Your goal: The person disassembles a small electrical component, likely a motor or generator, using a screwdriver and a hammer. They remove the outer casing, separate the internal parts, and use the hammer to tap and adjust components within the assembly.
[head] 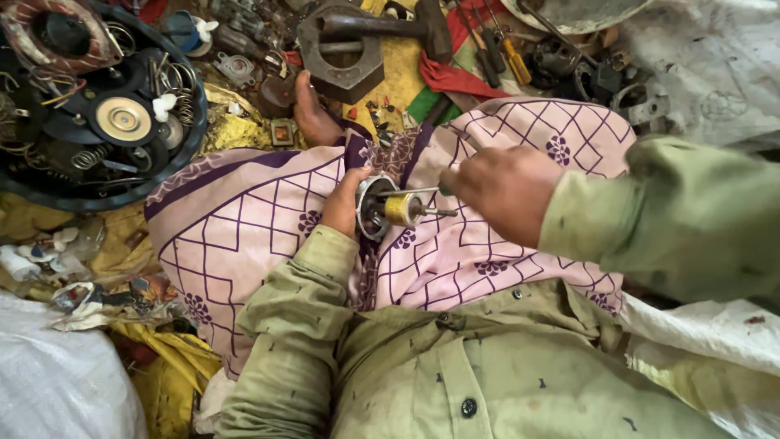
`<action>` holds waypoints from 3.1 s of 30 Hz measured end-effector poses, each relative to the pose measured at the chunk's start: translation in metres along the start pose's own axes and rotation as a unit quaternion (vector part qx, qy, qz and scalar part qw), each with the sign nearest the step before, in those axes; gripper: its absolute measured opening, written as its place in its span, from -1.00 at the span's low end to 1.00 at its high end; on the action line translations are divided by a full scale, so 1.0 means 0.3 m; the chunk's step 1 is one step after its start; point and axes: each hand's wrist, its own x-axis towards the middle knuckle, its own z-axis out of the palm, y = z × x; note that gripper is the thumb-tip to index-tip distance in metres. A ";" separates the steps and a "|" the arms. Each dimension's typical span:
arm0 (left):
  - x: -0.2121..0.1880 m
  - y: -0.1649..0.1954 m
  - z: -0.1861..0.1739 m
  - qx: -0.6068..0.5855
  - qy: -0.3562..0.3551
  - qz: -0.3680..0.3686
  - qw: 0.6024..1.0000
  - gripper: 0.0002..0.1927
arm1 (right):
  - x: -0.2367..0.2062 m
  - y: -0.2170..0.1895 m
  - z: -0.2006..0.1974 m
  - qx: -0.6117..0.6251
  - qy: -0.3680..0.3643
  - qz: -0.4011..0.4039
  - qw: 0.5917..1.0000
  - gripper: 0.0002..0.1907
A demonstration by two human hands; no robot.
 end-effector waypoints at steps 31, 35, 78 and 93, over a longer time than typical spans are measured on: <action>-0.005 0.062 0.028 -0.171 0.071 -0.132 0.974 -0.60 | -0.008 0.029 0.039 0.108 0.006 0.088 0.990 -0.64; -0.007 0.058 0.017 -0.158 0.077 -0.111 0.978 -0.58 | -0.019 0.014 0.048 0.061 0.128 -0.073 0.987 -0.65; -0.014 0.051 0.005 -0.185 0.084 -0.123 0.971 -0.59 | -0.024 -0.060 -0.006 0.173 0.189 -0.013 0.967 -0.81; -0.019 0.043 0.000 -0.158 0.066 -0.098 0.980 -0.59 | -0.038 -0.045 0.018 0.305 0.205 0.051 0.929 -0.74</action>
